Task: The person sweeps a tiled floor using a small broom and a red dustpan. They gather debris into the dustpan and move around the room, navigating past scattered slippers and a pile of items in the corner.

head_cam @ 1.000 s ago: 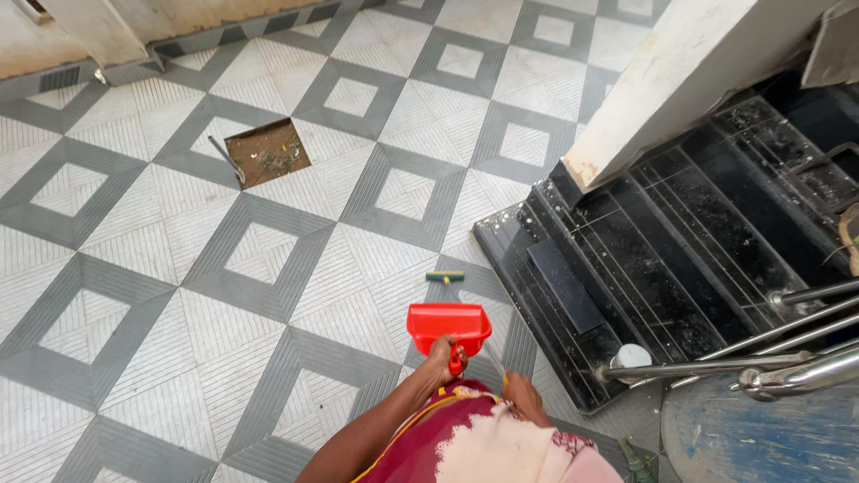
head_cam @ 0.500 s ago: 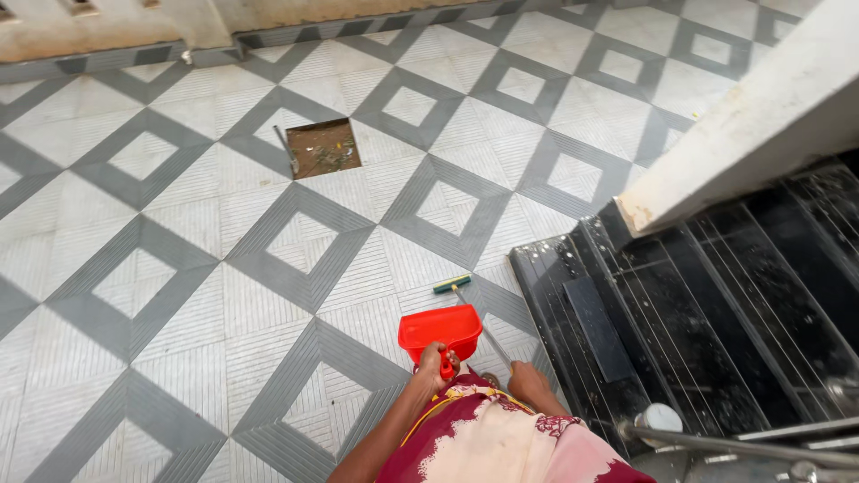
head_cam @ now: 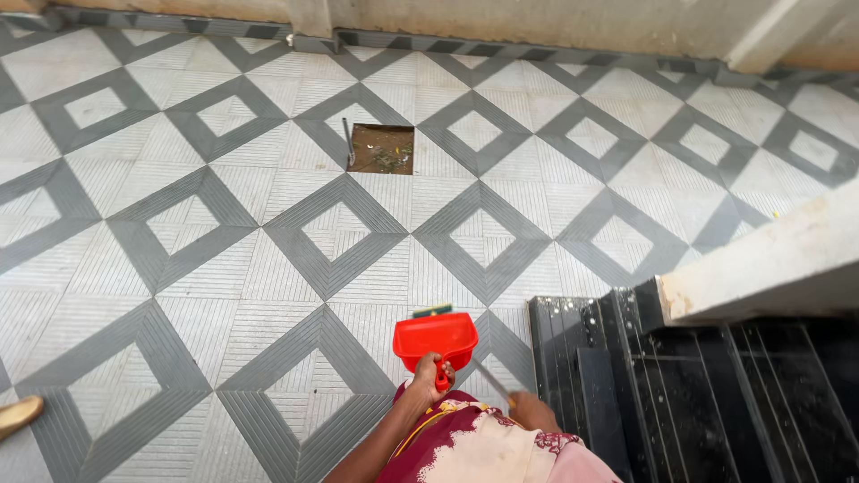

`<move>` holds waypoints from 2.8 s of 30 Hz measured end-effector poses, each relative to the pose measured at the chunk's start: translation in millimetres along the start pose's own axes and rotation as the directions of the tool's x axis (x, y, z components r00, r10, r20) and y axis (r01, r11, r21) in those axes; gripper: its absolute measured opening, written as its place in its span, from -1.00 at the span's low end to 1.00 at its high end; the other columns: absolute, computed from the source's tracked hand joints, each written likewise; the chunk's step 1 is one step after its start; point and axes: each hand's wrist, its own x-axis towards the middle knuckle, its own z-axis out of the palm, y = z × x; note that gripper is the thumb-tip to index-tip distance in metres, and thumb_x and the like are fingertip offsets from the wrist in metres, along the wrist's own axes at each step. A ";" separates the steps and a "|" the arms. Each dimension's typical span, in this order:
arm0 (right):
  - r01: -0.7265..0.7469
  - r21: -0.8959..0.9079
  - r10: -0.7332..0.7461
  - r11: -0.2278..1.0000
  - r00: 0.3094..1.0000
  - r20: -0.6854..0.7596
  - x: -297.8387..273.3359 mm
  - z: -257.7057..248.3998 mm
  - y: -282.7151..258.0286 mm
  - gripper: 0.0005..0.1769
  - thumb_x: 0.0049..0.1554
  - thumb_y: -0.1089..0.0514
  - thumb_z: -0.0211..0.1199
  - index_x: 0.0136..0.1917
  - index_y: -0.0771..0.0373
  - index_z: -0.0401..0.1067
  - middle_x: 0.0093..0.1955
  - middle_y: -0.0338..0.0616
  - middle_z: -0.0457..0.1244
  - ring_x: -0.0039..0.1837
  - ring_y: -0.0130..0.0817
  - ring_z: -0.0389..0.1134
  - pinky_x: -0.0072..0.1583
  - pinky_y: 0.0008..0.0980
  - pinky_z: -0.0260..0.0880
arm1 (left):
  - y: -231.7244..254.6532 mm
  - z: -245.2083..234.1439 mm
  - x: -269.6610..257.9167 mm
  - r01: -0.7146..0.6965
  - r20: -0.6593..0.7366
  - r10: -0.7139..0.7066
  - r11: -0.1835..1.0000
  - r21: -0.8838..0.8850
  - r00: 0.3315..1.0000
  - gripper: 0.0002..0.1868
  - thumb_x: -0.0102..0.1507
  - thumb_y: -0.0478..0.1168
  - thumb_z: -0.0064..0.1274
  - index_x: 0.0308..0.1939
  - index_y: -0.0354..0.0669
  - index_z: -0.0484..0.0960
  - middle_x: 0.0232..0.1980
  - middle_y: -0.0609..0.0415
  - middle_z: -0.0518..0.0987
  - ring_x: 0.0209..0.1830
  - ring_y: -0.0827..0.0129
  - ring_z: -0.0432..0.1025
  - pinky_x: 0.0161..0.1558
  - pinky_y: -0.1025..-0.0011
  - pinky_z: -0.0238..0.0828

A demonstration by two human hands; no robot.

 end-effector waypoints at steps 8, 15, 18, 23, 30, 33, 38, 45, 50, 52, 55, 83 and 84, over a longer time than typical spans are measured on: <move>0.134 0.022 -0.136 0.991 0.968 0.210 54.2 -16.0 8.5 -0.66 0.16 0.10 0.14 0.15 0.30 0.46 -0.01 0.28 0.40 0.04 0.17 0.50 0.03 0.05 0.47 | -49.6 22.8 39.2 -0.052 -0.025 0.050 0.996 -0.072 0.998 -0.85 0.22 -0.21 -0.17 -0.39 -0.19 0.30 -0.56 0.09 0.31 -0.62 0.40 0.21 -0.58 0.46 0.25; 0.350 0.018 -0.346 0.936 0.915 0.208 82.3 -33.9 19.8 -0.59 0.10 0.09 0.22 0.19 0.29 0.45 0.04 0.24 0.40 0.09 0.11 0.49 0.09 -0.03 0.46 | -46.8 14.7 49.7 -0.166 -0.027 0.164 0.962 -0.218 0.986 -0.86 0.22 -0.20 -0.14 -0.37 -0.18 0.33 -0.55 0.09 0.35 -0.63 0.43 0.20 -0.58 0.47 0.23; 0.435 0.010 -0.431 0.901 0.890 0.150 92.9 -24.3 7.6 -0.55 0.08 0.09 0.25 0.21 0.29 0.45 0.06 0.22 0.40 0.12 0.09 0.49 0.12 -0.06 0.46 | -46.5 6.4 50.3 -0.209 -0.062 0.199 0.927 -0.313 0.978 -0.87 0.21 -0.19 -0.15 -0.39 -0.14 0.31 -0.56 0.11 0.32 -0.65 0.43 0.18 -0.59 0.47 0.21; 0.519 0.007 -0.517 0.855 0.850 0.097 113.3 -30.4 -21.5 -0.49 0.04 0.08 0.31 0.24 0.28 0.44 0.09 0.19 0.41 0.16 0.05 0.48 0.16 -0.12 0.45 | -46.1 4.3 50.7 -0.225 -0.030 0.226 0.928 -0.298 0.974 -0.88 0.22 -0.21 -0.16 -0.36 -0.17 0.33 -0.56 0.13 0.31 -0.64 0.43 0.20 -0.57 0.46 0.22; 0.552 0.144 -0.568 0.821 0.814 0.121 102.3 -38.2 -33.2 -0.39 -0.03 0.07 0.42 0.27 0.28 0.43 0.13 0.15 0.41 0.22 -0.03 0.47 0.23 -0.21 0.43 | -4.7 -8.9 32.4 -0.335 -0.106 0.320 0.847 -0.413 0.941 -0.93 0.24 -0.25 -0.20 -0.31 -0.13 0.38 -0.55 0.13 0.33 -0.62 0.44 0.19 -0.55 0.49 0.21; 0.604 -0.048 -0.598 0.796 0.796 0.096 111.4 -21.0 -87.5 -0.38 -0.02 0.19 0.25 0.35 0.25 0.44 0.13 0.28 0.38 0.18 0.09 0.47 0.18 -0.17 0.47 | 14.3 -7.4 31.9 -0.318 -0.113 0.300 0.834 -0.451 0.947 -0.91 0.23 -0.23 -0.19 -0.35 -0.13 0.36 -0.58 0.17 0.30 -0.64 0.47 0.20 -0.56 0.51 0.19; 0.629 -0.026 -0.601 0.777 0.753 0.268 112.1 -45.4 -110.7 -0.45 0.00 0.19 0.22 0.29 0.25 0.48 0.07 0.24 0.40 0.13 0.08 0.48 0.16 -0.13 0.47 | 51.3 -15.8 13.1 -0.261 -0.038 0.268 0.879 -0.400 0.963 -0.85 0.23 -0.21 -0.14 -0.41 -0.14 0.29 -0.59 0.17 0.29 -0.64 0.44 0.19 -0.57 0.47 0.22; 0.674 -0.179 -0.625 0.716 0.734 0.264 117.4 -6.7 -223.7 -0.55 0.03 0.21 0.17 0.20 0.26 0.52 0.00 0.21 0.42 0.07 0.08 0.48 0.14 -0.09 0.46 | 113.3 -50.3 -16.3 -0.347 -0.078 0.357 0.798 -0.492 0.931 -0.87 0.22 -0.23 -0.14 -0.40 -0.16 0.33 -0.58 0.17 0.33 -0.64 0.46 0.19 -0.54 0.50 0.24; 0.674 -0.180 -0.602 0.716 0.727 0.329 114.5 -1.9 -265.8 -0.54 0.02 0.21 0.17 0.21 0.25 0.50 -0.02 0.20 0.43 0.05 0.07 0.50 0.14 -0.08 0.47 | 153.1 -70.9 -38.1 -0.366 -0.079 0.377 0.796 -0.482 0.923 -0.87 0.22 -0.23 -0.13 -0.41 -0.15 0.32 -0.58 0.15 0.32 -0.64 0.45 0.19 -0.55 0.48 0.21; 0.670 -0.200 -0.584 0.715 0.730 0.356 114.2 5.1 -300.4 -0.53 0.02 0.20 0.18 0.22 0.25 0.50 -0.01 0.19 0.43 0.05 0.06 0.50 0.14 -0.08 0.48 | 168.6 -84.4 -51.7 -0.389 -0.094 0.400 0.767 -0.509 0.912 -0.88 0.21 -0.24 -0.14 -0.40 -0.15 0.33 -0.58 0.15 0.31 -0.64 0.45 0.18 -0.55 0.47 0.21; 0.687 -0.227 -0.586 0.690 0.715 0.382 107.0 25.9 -318.7 -0.53 0.02 0.17 0.21 0.23 0.23 0.49 0.00 0.17 0.44 0.06 0.04 0.51 0.14 -0.07 0.48 | 180.6 -100.4 -59.5 -0.435 -0.144 0.428 0.726 -0.532 0.892 -0.89 0.20 -0.25 -0.14 -0.41 -0.15 0.35 -0.59 0.15 0.30 -0.65 0.45 0.17 -0.54 0.47 0.20; 0.799 -0.530 -0.684 0.284 0.556 0.472 148.0 53.4 -590.8 -0.64 0.21 0.05 0.00 0.25 -0.02 0.41 0.02 0.07 0.42 0.09 0.08 0.47 0.11 0.07 0.46 | 366.8 -165.7 -110.5 -0.500 -0.232 0.566 0.379 -0.778 0.791 -0.79 0.24 -0.17 -0.14 -0.45 -0.15 0.31 -0.56 0.15 0.31 -0.63 0.45 0.19 -0.58 0.50 0.19; 0.803 -0.524 -0.683 0.285 0.553 0.477 156.2 40.2 -598.1 -0.63 0.19 0.04 0.01 0.24 -0.05 0.43 0.02 0.05 0.42 0.09 0.06 0.48 0.11 0.06 0.46 | 379.5 -163.2 -110.5 -0.485 -0.200 0.575 0.398 -0.779 0.793 -0.78 0.25 -0.16 -0.13 -0.45 -0.15 0.31 -0.57 0.17 0.30 -0.63 0.46 0.20 -0.59 0.50 0.19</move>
